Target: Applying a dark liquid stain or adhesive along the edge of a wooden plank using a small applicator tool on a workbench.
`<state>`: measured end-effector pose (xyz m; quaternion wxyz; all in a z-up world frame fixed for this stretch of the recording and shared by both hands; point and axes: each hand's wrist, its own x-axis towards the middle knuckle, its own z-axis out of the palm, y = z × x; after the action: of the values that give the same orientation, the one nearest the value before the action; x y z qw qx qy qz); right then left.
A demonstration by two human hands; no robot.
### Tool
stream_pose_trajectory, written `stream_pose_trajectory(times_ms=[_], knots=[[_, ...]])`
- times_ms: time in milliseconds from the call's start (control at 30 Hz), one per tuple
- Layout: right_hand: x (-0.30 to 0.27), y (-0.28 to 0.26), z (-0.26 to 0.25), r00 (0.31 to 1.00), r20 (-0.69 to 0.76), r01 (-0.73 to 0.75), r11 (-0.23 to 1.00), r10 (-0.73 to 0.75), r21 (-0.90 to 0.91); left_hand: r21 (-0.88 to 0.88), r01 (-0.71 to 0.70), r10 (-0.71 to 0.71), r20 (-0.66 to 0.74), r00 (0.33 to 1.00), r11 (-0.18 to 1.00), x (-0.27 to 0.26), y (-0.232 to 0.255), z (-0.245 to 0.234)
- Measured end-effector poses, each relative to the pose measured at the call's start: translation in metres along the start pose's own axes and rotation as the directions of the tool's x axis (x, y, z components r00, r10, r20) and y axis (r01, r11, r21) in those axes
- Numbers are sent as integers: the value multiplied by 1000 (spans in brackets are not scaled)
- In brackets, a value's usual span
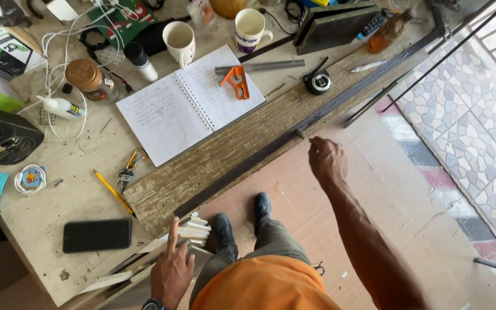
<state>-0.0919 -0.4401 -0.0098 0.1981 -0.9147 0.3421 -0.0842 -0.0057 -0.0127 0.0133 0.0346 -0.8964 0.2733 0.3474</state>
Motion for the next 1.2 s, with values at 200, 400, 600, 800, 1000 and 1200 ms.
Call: stream_pose_trajectory(times_ms=[200,400,600,800,1000,1200], knots=[[7,-18,-13,995,66,-76,996,79,-47,36,32,-33,36,999,999,12,2,2],[9,-11,-6,997,-57,53,999,-53,-11,4,25,-25,-61,998,1000,14,4,-2],[7,-9,-16,989,-63,-137,991,135,-14,-42,17,-19,-33,999,999,1,3,-9],[11,3,-6,999,-38,-17,998,20,64,34,25,-25,-3,1000,999,2,-2,10],[14,-6,-12,997,72,-4,996,-2,87,21,109,-111,114,987,994,7,11,-10],[24,-10,-32,992,127,-11,1000,13,-17,73,98,-105,100,989,993,13,13,-17]])
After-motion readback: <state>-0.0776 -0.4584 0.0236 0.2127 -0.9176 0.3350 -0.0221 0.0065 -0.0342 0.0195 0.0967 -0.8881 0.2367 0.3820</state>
